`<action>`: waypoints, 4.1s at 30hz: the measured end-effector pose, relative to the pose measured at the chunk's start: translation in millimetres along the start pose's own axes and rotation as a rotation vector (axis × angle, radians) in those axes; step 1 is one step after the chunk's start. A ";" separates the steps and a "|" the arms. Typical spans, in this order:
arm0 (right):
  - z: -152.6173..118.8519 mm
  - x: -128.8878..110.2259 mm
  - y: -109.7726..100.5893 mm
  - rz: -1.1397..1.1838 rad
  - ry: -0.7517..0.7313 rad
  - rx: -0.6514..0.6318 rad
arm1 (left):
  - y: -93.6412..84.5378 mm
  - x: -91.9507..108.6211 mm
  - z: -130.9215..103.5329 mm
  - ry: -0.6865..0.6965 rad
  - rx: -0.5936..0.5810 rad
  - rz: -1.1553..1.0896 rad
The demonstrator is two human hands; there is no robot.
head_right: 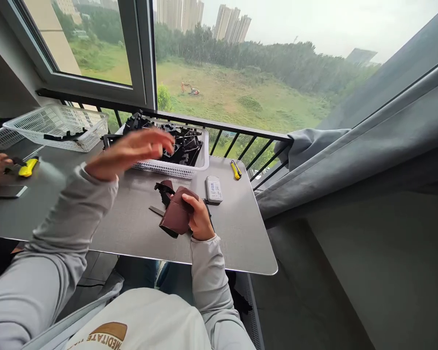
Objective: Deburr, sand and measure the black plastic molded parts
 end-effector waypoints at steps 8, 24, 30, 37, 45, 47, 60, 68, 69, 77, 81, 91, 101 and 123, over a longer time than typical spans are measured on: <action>19.0 16.5 5.8 -0.064 0.097 -0.037 | 42.1 -103.6 -52.8 -0.223 -0.222 0.016; 44.5 74.3 0.8 -0.246 -0.215 0.109 | 35.8 -227.2 -88.5 -0.785 0.493 -1.137; 74.5 116.1 -1.4 -0.366 -0.257 0.061 | 45.1 -248.2 -93.1 -0.776 0.520 -1.238; 79.3 129.3 -16.2 -0.328 -0.242 0.102 | 48.9 -254.1 -98.3 -0.701 0.419 -1.194; 75.4 128.3 -12.3 -0.353 -0.236 0.089 | 54.8 -254.2 -101.1 -0.691 0.350 -1.002; 74.4 127.6 -11.1 -0.350 -0.236 0.092 | 54.2 -255.0 -102.4 -0.712 0.362 -0.949; 73.9 120.1 -11.8 -0.259 -0.253 0.126 | 56.2 -243.2 -97.2 -0.656 0.370 -0.954; 73.3 119.8 -10.2 -0.113 -0.186 0.144 | 55.0 -240.6 -96.7 -0.627 0.385 -0.935; 73.6 118.5 -11.0 -0.106 -0.187 0.156 | 54.9 -239.7 -96.6 -0.619 0.385 -0.940; 73.1 114.0 -11.7 -0.107 -0.096 0.114 | 54.7 -234.6 -97.4 -0.630 0.348 -0.928; 70.8 110.5 -8.1 -0.070 -0.031 0.062 | 54.9 -234.3 -96.7 -0.614 0.326 -0.924; 72.2 110.5 -8.7 -0.135 -0.069 0.060 | 54.6 -236.8 -97.8 -0.643 0.323 -0.899; 70.4 104.4 -7.5 -0.230 -0.083 0.004 | 54.1 -238.3 -97.8 -0.619 0.308 -0.920; 62.9 96.0 -5.9 -0.460 -0.295 0.009 | 54.1 -236.6 -99.1 -0.528 0.326 -0.909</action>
Point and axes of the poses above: each hand's wrist, its own z-axis towards the middle knuckle, its own y-axis out of the palm, x = y × z, the point moved 5 cm from there along z, towards the middle knuckle, and after that the axes turned 8 degrees about x, right-handed, at the moved point
